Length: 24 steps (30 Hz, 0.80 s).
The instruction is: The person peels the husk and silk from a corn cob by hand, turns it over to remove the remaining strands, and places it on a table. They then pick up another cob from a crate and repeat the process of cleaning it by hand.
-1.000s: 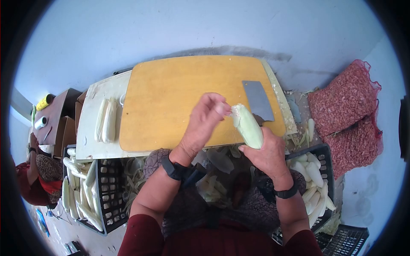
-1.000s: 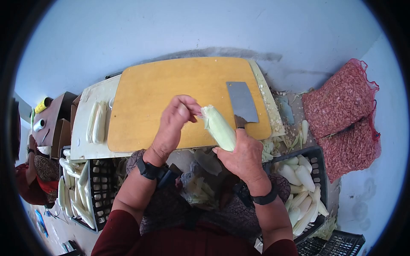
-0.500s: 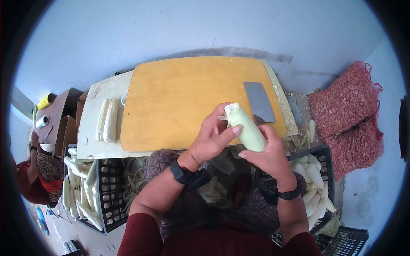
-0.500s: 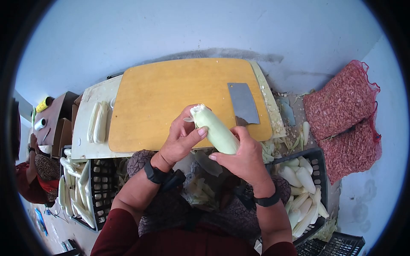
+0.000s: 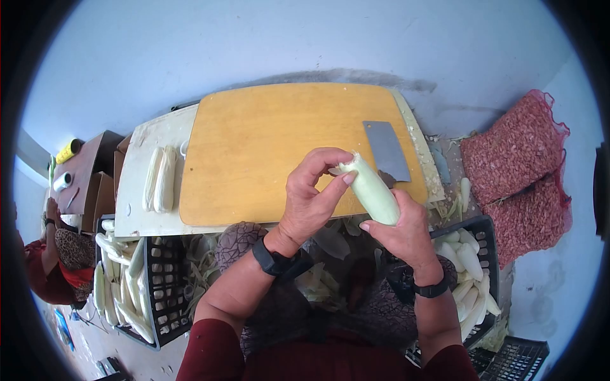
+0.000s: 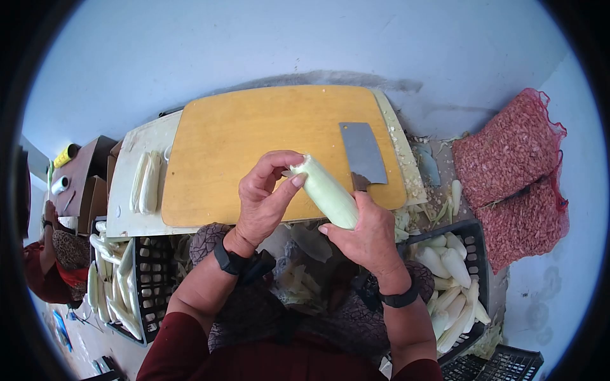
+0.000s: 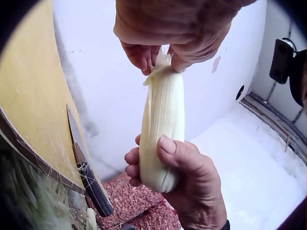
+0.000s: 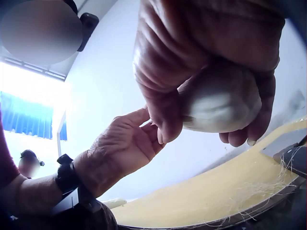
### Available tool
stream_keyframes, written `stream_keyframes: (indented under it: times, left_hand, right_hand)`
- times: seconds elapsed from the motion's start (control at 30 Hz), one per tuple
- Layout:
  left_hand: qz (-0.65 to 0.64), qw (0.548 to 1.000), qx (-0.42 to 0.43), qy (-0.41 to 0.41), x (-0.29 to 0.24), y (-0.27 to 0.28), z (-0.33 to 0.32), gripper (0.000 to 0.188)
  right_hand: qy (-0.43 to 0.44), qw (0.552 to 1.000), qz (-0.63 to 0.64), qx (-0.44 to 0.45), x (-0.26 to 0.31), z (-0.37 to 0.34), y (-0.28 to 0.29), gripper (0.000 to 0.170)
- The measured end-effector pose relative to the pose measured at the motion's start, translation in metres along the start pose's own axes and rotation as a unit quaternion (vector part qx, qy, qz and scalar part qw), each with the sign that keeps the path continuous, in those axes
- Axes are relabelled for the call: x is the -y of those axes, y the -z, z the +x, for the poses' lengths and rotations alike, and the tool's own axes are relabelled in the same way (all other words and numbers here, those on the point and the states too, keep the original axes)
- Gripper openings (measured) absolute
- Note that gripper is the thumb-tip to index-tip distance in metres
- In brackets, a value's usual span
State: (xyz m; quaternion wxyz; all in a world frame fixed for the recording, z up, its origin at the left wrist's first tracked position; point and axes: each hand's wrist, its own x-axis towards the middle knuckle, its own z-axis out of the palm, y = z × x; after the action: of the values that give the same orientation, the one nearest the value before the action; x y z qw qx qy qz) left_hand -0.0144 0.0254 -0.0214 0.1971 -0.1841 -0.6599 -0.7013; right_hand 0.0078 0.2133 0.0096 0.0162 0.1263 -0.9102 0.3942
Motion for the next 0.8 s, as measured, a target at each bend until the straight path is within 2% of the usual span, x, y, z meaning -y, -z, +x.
stream_keyframes:
  times: [0.13, 0.2, 0.33, 0.4, 0.5, 0.8]
  left_hand:
    - [-0.016, 1.000, -0.027, 0.000, -0.004, -0.003, 0.000, 0.022]
    - [0.042, 0.997, -0.048, -0.035, -0.006, -0.003, 0.000, 0.019]
    - [0.068, 0.991, -0.099, -0.052, -0.006, -0.007, -0.002, 0.018]
    - [0.158, 0.974, -0.135, -0.090, -0.004, -0.007, -0.002, 0.017]
    - [0.199, 0.960, -0.161, -0.112, -0.005, -0.007, -0.002, 0.014]
    - [0.201, 0.961, -0.139, -0.130, -0.011, -0.013, -0.004, 0.015]
  right_hand:
    - [0.003, 1.000, -0.001, -0.016, 0.002, 0.000, -0.002, 0.052]
    - [-0.005, 1.000, -0.015, -0.026, 0.006, 0.000, -0.001, 0.053]
    - [0.003, 0.999, -0.021, -0.026, 0.004, 0.000, -0.002, 0.053]
    - [0.010, 0.999, -0.025, -0.030, 0.004, 0.000, -0.003, 0.053]
    - [0.009, 0.999, -0.029, -0.035, 0.004, -0.001, -0.004, 0.053]
    - [0.000, 0.999, -0.015, -0.046, 0.004, -0.002, -0.004, 0.055]
